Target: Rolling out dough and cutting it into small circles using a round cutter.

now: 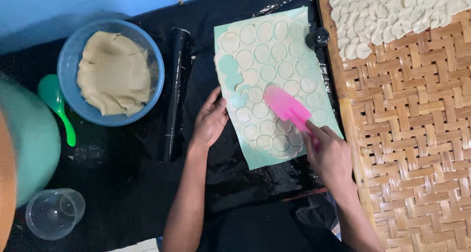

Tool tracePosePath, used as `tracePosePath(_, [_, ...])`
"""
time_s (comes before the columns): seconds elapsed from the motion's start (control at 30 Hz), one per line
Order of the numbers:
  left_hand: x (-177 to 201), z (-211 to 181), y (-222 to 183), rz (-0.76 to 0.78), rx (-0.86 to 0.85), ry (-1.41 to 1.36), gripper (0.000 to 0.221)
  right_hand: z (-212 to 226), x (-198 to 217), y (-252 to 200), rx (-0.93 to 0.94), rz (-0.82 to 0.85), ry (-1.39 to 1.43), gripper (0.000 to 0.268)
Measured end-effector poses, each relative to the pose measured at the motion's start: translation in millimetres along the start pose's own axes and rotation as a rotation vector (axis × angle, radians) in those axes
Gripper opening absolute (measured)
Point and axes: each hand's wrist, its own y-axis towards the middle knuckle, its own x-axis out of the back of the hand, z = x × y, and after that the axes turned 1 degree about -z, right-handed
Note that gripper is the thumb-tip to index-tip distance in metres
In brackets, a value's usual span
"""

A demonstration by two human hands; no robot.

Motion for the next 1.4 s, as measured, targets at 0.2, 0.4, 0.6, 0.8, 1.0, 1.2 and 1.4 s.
tracePosePath(0.2, [1.6, 2.9, -0.4, -0.009, 0.0, 0.028, 0.051, 2.5, -4.5, -1.5, -0.035, 0.027, -0.039, 0.033])
tracePosePath(0.4, [1.7, 3.5, 0.0, -0.012, 0.001, 0.011, 0.051, -8.2, -13.8, -1.0, -0.017, 0.036, -0.008, 0.032])
tracePosePath(0.6, [-6.5, -2.2, -0.6, -0.008, -0.003, 0.049, 0.051, -16.6, -22.3, 1.1, 0.029, 0.024, 0.049, 0.033])
tracePosePath(0.8, [-3.7, -0.2, -0.2, -0.016, -0.005, 0.028, 0.051, -29.7, -33.1, 3.6, -0.007, 0.056, 0.141, 0.032])
tracePosePath(1.0, [-4.2, 0.9, -0.7, -0.044, 0.002, 0.017, 0.052, -40.4, -38.2, 2.1, -0.145, 0.129, 0.311, 0.034])
tracePosePath(1.2, [-5.5, -0.7, -0.9, -0.03, 0.003, 0.03, 0.053, -53.0, -44.0, -2.0, -0.209, 0.194, 0.521, 0.036])
tracePosePath(1.4, [-4.2, 0.8, -0.3, -0.033, 0.004, 0.021, 0.052, -56.0, -38.4, -2.2, -0.414, 0.321, 0.745, 0.037])
